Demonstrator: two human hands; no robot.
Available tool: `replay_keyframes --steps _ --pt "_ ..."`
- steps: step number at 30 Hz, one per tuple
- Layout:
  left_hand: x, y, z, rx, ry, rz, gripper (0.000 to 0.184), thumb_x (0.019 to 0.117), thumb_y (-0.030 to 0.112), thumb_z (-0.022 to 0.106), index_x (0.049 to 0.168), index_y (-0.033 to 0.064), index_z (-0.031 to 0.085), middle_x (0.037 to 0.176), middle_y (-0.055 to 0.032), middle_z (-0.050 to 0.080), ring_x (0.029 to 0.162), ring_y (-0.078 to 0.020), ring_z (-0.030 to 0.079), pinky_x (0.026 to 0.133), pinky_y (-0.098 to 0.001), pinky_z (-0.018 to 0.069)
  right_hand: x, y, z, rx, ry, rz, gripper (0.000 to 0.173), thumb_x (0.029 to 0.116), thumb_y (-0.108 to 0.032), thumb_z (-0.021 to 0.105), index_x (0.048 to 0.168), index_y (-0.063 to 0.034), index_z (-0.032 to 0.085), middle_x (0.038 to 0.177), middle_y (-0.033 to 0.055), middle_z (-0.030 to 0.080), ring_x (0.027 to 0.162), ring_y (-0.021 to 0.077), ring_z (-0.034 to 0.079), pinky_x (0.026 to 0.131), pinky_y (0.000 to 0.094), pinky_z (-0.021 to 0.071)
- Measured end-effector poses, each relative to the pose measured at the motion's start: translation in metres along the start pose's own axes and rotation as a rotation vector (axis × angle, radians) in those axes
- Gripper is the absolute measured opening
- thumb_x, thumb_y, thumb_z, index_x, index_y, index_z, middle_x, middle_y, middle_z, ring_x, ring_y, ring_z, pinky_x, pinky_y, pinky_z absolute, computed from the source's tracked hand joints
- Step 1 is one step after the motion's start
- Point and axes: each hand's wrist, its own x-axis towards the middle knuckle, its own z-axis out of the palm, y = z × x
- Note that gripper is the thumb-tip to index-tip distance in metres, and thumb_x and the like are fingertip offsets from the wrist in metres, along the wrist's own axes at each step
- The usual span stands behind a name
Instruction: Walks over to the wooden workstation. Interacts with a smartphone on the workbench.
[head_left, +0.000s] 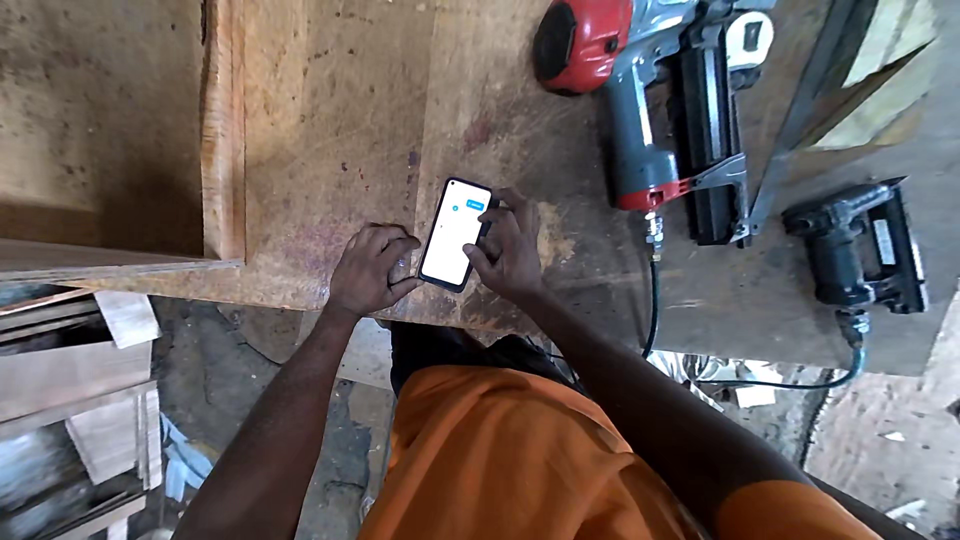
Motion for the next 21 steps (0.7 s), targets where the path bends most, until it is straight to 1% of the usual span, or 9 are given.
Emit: replay_keyframes --steps 3,7,10,12,15,19,21 --pt "-0.0007 -0.0005 0.0007 -0.001 0.01 0.002 0.061 0.0866 0.068 0.065 0.131 0.0249 0.066 0.133 -0.003 0.063 0.129 -0.0253 0.055 0.108 -0.0455 0.0461 -0.0007 0.0 -0.0002 0.018 -0.003 -0.014 0.041 0.0905 -0.049 0.066 0.111 -0.0144 0.067 0.148 0.0149 0.049 0.132 0.0358 0.047 0.105 0.0546 0.041" --pt "-0.0003 -0.0001 0.0004 0.004 0.006 0.001 0.061 0.087 0.068 0.064 0.131 0.025 0.066 0.133 -0.0031 0.063 0.129 -0.0251 0.055 0.108 -0.0453 0.0457 -0.0012 0.0004 0.0009 0.024 0.007 -0.039 0.039 0.0902 -0.048 0.067 0.11 -0.0141 0.068 0.146 0.0151 0.051 0.132 0.0355 0.048 0.105 0.0539 0.0421" --pt "0.0001 -0.0004 0.0 0.002 -0.006 -0.002 0.061 0.0866 0.068 0.065 0.131 0.0252 0.066 0.133 -0.0028 0.063 0.129 -0.0245 0.055 0.108 -0.0447 0.0455 -0.0005 -0.0003 0.0001 0.022 0.005 -0.046 0.038 0.09 -0.047 0.067 0.109 -0.0137 0.068 0.146 0.0153 0.051 0.132 0.0352 0.048 0.106 0.0522 0.0414" --pt "0.0004 -0.0007 0.0002 0.002 -0.011 -0.005 0.062 0.0863 0.068 0.065 0.131 0.0252 0.066 0.133 -0.0028 0.063 0.129 -0.0247 0.055 0.109 -0.045 0.0452 -0.0003 -0.0005 -0.0003 0.019 0.0 -0.039 0.038 0.0902 -0.048 0.067 0.108 -0.0142 0.069 0.146 0.0143 0.052 0.133 0.035 0.047 0.106 0.0529 0.0404" --pt "-0.0002 -0.001 0.0012 -0.002 -0.002 -0.003 0.063 0.087 0.069 0.063 0.132 0.0247 0.066 0.133 -0.0033 0.063 0.129 -0.025 0.055 0.109 -0.0456 0.0451 -0.0006 -0.0007 -0.001 0.028 -0.023 -0.011 0.039 0.0908 -0.047 0.067 0.109 -0.0131 0.068 0.147 0.0145 0.051 0.138 0.035 0.045 0.112 0.0552 0.0373" --pt "-0.0005 -0.001 0.0013 0.008 -0.001 -0.004 0.062 0.0869 0.068 0.064 0.131 0.0247 0.066 0.133 -0.0039 0.063 0.129 -0.0253 0.055 0.108 -0.0454 0.0454 -0.0003 0.0002 0.001 0.069 0.017 -0.008 0.038 0.0908 -0.043 0.068 0.11 -0.0108 0.067 0.145 0.016 0.052 0.134 0.0348 0.047 0.11 0.0514 0.04" --pt "-0.0003 -0.0004 0.0008 0.011 -0.016 -0.01 0.062 0.0867 0.069 0.064 0.131 0.0252 0.066 0.134 -0.0035 0.062 0.13 -0.0255 0.054 0.109 -0.0458 0.045 -0.0002 0.0006 0.0005 0.076 0.024 -0.003 0.037 0.0908 -0.043 0.068 0.11 -0.0107 0.067 0.144 0.0156 0.052 0.134 0.0346 0.047 0.11 0.0511 0.0402"
